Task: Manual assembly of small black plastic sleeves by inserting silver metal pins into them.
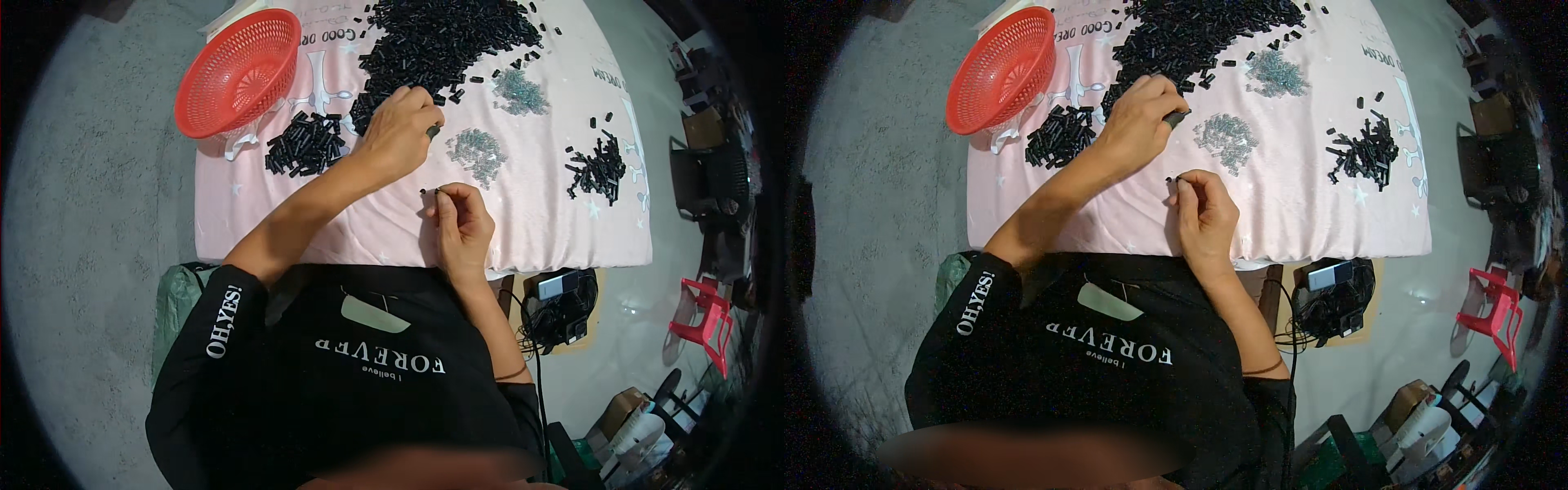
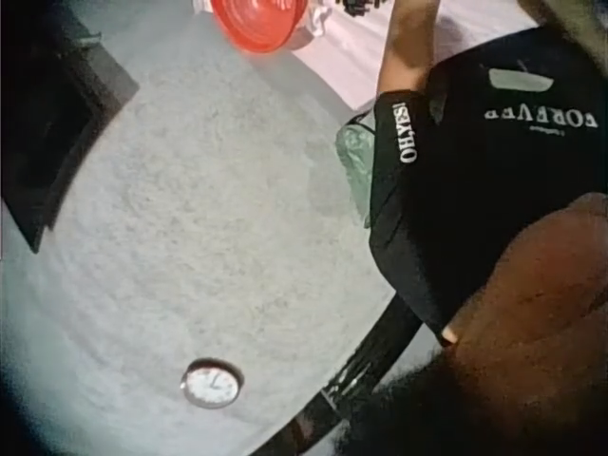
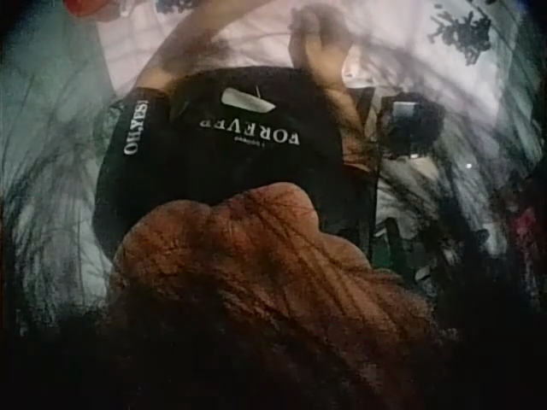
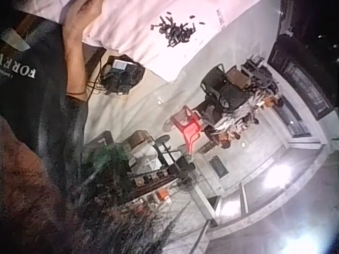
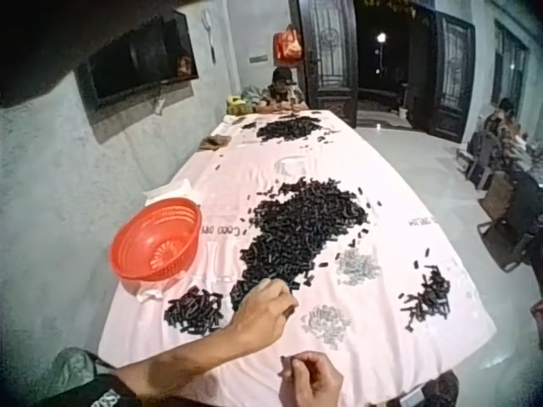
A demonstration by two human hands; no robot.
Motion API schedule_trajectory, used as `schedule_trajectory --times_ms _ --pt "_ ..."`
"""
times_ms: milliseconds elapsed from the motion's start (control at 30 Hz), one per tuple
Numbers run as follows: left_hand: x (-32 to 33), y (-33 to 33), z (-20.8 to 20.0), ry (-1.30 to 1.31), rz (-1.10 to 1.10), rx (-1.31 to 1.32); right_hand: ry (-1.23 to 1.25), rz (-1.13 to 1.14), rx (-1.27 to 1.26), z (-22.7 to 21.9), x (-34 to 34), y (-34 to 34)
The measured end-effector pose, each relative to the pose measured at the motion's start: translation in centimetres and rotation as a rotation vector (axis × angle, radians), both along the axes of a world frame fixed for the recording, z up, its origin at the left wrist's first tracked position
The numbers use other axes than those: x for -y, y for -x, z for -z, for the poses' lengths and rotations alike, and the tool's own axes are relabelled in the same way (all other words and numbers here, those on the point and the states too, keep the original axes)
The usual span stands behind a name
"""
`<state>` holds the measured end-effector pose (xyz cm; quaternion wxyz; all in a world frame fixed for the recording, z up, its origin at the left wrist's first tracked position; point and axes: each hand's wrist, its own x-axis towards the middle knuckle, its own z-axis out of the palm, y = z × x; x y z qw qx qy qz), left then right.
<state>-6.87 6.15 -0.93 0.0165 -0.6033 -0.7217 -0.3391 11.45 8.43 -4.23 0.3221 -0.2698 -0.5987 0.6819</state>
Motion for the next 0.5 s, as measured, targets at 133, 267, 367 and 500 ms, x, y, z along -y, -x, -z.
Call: schedule_trajectory --times_ms 133,267,367,500 --pt "-0.9 0.1 0.9 0.085 -0.066 -0.134 -0.132 0.03 0.073 0.1 0.2 0.4" --pt "-1.2 0.1 1.1 0.116 -0.085 -0.155 -0.421 0.036 0.137 0.0 -0.1 0.4" --pt "-1.1 0.1 1.0 0.135 -0.057 -0.12 -0.515 0.034 0.135 -0.7 0.0 0.6" --pt "-0.8 0.0 0.7 0.144 -0.031 -0.101 -0.593 0.037 0.147 -0.2 0.3 0.8"
